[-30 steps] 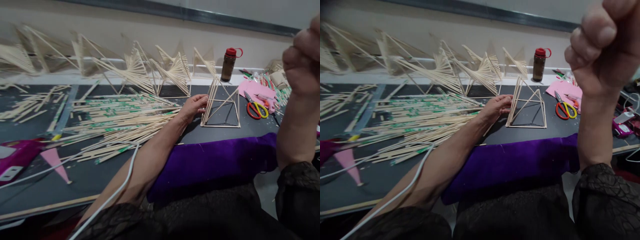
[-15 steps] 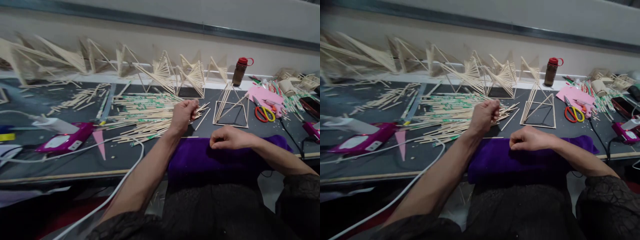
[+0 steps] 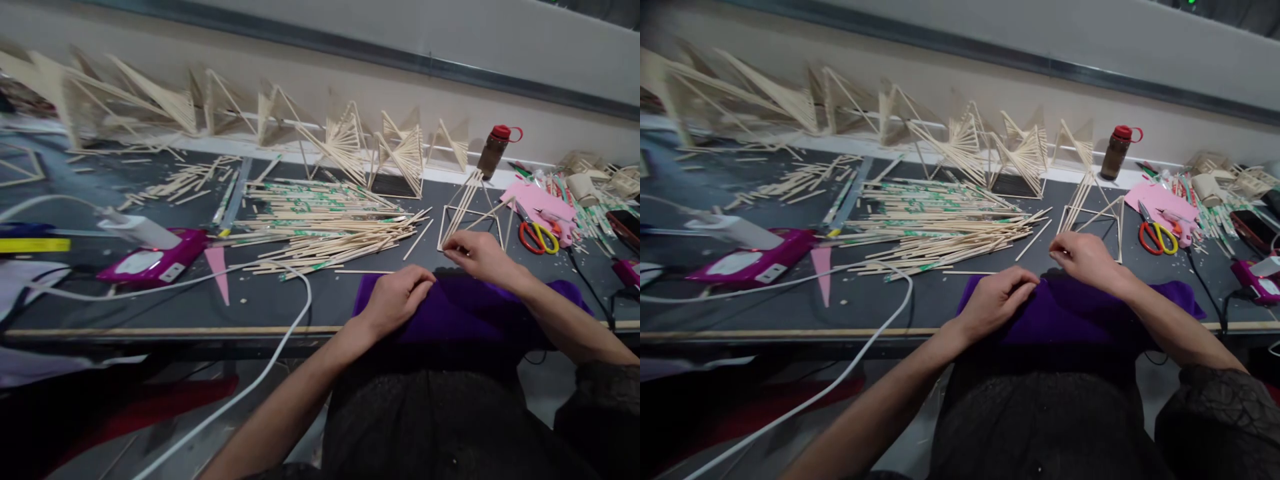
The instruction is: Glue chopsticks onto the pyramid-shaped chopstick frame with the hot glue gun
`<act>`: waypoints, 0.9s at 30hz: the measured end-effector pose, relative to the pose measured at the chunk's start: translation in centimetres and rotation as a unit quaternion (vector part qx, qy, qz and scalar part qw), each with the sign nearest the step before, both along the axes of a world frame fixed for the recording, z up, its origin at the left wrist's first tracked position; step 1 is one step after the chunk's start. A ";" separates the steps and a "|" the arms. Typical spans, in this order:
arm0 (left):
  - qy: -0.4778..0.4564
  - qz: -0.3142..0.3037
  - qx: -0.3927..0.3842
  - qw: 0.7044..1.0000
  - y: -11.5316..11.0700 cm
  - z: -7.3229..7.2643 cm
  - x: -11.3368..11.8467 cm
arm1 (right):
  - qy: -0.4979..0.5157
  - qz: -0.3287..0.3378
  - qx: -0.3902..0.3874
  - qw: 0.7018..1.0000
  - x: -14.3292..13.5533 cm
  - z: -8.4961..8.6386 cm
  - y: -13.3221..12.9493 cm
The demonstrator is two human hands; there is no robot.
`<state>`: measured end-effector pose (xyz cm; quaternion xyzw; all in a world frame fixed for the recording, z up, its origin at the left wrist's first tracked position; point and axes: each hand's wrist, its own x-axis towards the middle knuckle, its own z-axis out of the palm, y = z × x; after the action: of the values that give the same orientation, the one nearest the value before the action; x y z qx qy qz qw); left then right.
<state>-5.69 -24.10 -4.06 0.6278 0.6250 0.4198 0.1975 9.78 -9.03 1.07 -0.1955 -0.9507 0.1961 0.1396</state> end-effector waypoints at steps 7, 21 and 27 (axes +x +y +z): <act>-0.052 -0.125 -0.034 0.990 -6.3 0.4 0.9 | 0.002 0.287 -0.148 0.946 1.1 1.3 -5.1; -0.158 -0.062 0.014 0.985 -10.7 -1.4 1.7 | -0.129 0.523 -0.189 0.821 1.6 2.6 -10.8; -0.342 -0.175 0.049 0.922 -9.0 -0.9 3.1 | -0.041 0.559 -0.197 0.804 0.3 3.2 -12.4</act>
<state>-2.62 -33.13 -4.92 0.5541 0.3785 0.5980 0.4383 10.09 -21.46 4.22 0.3383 -0.8412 0.4150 -0.0751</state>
